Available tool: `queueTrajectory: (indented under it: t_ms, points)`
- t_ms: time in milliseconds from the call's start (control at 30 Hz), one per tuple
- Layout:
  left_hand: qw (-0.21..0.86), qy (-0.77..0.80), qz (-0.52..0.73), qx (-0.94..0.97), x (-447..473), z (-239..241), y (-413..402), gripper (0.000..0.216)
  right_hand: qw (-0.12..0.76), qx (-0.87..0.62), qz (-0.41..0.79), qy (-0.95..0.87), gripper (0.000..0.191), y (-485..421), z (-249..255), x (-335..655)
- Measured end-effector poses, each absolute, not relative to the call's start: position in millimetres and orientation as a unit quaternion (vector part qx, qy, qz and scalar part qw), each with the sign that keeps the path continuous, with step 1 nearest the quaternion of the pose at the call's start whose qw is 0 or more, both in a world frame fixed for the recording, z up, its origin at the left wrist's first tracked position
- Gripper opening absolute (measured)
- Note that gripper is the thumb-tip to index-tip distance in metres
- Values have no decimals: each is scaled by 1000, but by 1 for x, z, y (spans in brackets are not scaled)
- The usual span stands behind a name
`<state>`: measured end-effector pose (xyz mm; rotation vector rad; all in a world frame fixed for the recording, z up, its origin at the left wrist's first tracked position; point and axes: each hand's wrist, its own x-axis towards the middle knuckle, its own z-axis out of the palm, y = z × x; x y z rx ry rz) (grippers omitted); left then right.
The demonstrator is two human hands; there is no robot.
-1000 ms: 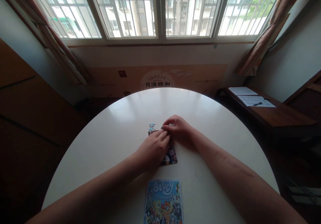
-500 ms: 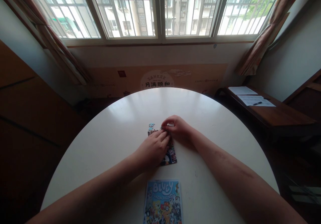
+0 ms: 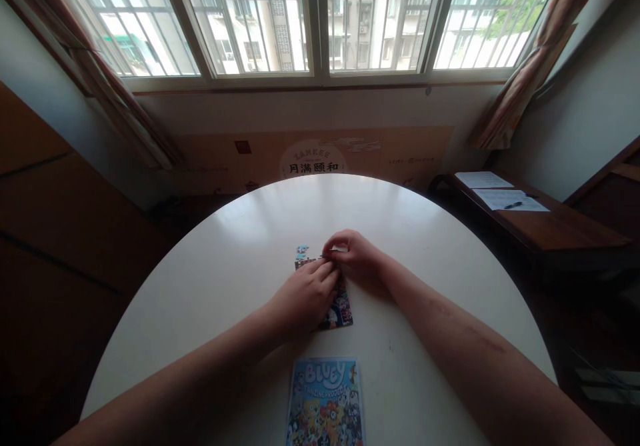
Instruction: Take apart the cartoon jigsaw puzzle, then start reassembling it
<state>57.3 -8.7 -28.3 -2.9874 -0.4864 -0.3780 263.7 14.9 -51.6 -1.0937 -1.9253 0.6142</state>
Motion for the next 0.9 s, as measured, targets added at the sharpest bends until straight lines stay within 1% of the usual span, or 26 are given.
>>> queueTrajectory:
  t_ms: [200,600,767,900]
  points:
    - [23,-161,-121,-979,57,-27,-8,30,402,-427,248,-771,13,14,-49,266]
    - [14,-160,-126,-979,58,-25,-8,31,394,-440,231,-773,14,13,-49,265]
    - [4,-166,-123,-978,58,-24,-9,32,388,-439,218,-780,15,13,-49,264]
    - [-5,-173,-118,-978,57,-23,-9,32,385,-452,197,-780,12,13,-50,263]
